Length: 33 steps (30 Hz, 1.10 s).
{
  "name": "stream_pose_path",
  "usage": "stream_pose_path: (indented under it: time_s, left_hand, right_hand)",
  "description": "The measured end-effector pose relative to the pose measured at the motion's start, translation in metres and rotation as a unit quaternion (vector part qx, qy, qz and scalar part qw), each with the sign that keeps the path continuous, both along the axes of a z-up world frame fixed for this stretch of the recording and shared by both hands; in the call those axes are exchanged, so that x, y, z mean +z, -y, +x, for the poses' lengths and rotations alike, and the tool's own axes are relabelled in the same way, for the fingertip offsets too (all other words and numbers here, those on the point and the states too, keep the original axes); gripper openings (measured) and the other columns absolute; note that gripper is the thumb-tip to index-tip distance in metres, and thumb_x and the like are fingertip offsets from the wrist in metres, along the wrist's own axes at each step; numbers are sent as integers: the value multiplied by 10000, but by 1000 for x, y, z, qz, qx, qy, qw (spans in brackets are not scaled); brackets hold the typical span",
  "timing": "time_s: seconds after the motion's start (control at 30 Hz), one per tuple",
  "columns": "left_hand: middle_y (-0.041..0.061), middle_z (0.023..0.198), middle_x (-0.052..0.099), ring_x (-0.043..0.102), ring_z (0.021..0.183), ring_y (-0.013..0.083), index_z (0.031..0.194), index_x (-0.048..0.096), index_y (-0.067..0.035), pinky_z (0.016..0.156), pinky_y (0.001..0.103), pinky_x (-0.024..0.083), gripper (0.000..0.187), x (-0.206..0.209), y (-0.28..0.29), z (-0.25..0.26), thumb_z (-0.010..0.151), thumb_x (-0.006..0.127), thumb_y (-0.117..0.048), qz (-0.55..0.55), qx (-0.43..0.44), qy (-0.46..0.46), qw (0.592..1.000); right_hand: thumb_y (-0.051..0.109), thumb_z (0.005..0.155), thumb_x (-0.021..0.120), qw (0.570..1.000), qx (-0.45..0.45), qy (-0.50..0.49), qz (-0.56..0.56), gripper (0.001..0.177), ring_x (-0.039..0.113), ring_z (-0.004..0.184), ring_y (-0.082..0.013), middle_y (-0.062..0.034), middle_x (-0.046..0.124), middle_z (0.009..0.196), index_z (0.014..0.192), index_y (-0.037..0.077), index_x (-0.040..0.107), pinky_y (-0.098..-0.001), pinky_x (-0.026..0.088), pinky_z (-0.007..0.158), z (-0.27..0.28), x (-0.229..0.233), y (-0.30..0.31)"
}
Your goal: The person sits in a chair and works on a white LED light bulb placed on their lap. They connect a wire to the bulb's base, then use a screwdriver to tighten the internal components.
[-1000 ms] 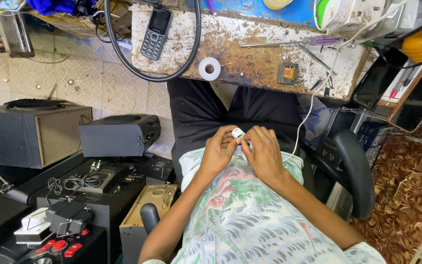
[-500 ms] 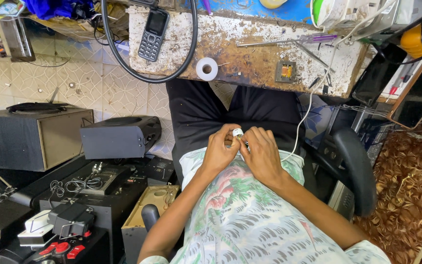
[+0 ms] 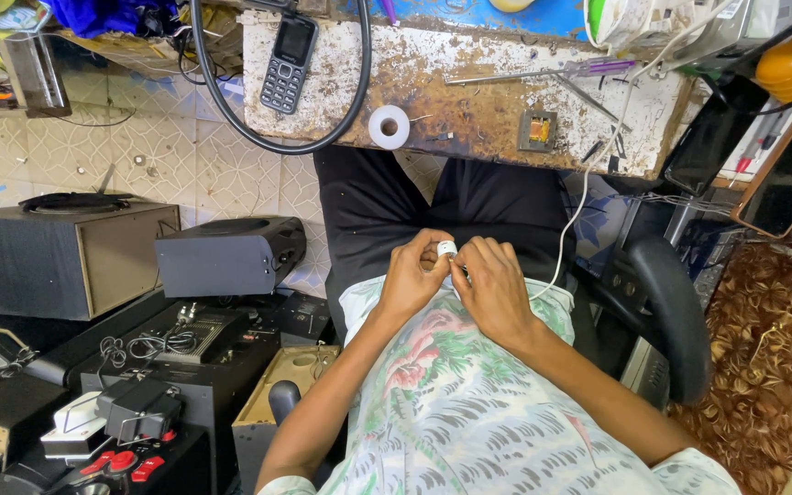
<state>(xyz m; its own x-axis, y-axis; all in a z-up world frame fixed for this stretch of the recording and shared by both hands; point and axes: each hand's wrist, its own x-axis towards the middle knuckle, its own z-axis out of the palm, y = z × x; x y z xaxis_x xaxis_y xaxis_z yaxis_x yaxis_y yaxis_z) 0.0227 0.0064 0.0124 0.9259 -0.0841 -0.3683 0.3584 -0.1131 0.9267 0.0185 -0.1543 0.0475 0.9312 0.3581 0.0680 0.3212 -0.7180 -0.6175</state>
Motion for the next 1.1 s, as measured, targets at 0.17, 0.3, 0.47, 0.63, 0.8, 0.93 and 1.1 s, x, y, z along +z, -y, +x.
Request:
stream_pose_path:
  time_s: [0.17,0.3,0.47,0.63,0.8,0.93,1.1]
  left_hand:
    - [210,807,747,743,665,213,1079,718,23,611,294,638,234,1,3,-2,861,641,57,-13,26,0,1000]
    - [209,742,737,734,607,194,1054,704,53,577,275,640,210,12,6,1,862,621,70,-36,70,-6,997]
    - [226,737,738,734,588,193,1039,702,84,572,272,650,188,6,9,-3,862,643,69,-57,89,-30,994]
    - [245,727,732,736,574,212,1049,700,111,557,289,650,190,1,9,-6,876,629,77,-74,92,-32,992]
    - [222,685,729,732,542,227,1041,702,98,533,300,636,190,2,6,-7,869,625,81,-87,82,-26,992]
    - [219,675,722,726,537,216,1059,697,97,534,292,628,203,5,4,-11,873,616,86,-89,89,-14,992]
    - [248,751,731,701,509,225,1092,685,119,488,316,626,250,9,-4,-10,867,576,124,-150,128,36,980]
  right_hand:
    - [129,929,704,999,-9,-26,26,123,617,859,-299,-54,557,827,912,115,583,-395,445,764,1,3,4]
    - [147,933,709,996,-33,-66,47,114,637,935,-284,-53,627,935,991,109,619,-392,457,808,0,12,8]
    - [164,941,718,997,-32,-59,48,110,638,960,-280,-55,639,951,995,103,644,-393,455,830,-1,6,11]
    - [148,953,705,996,-36,-63,60,52,647,962,-262,-34,658,932,965,111,671,-383,451,832,-4,1,10]
    - [121,933,697,987,-40,-109,113,38,654,953,-274,-47,672,916,947,110,663,-394,454,872,-3,-3,10]
    - [138,933,709,979,-45,-125,155,78,665,979,-279,-46,678,957,984,127,651,-394,468,897,-2,-1,9]
    - [207,924,743,954,-21,-170,246,173,685,1039,-319,-73,716,1062,1053,114,676,-424,496,931,17,15,4]
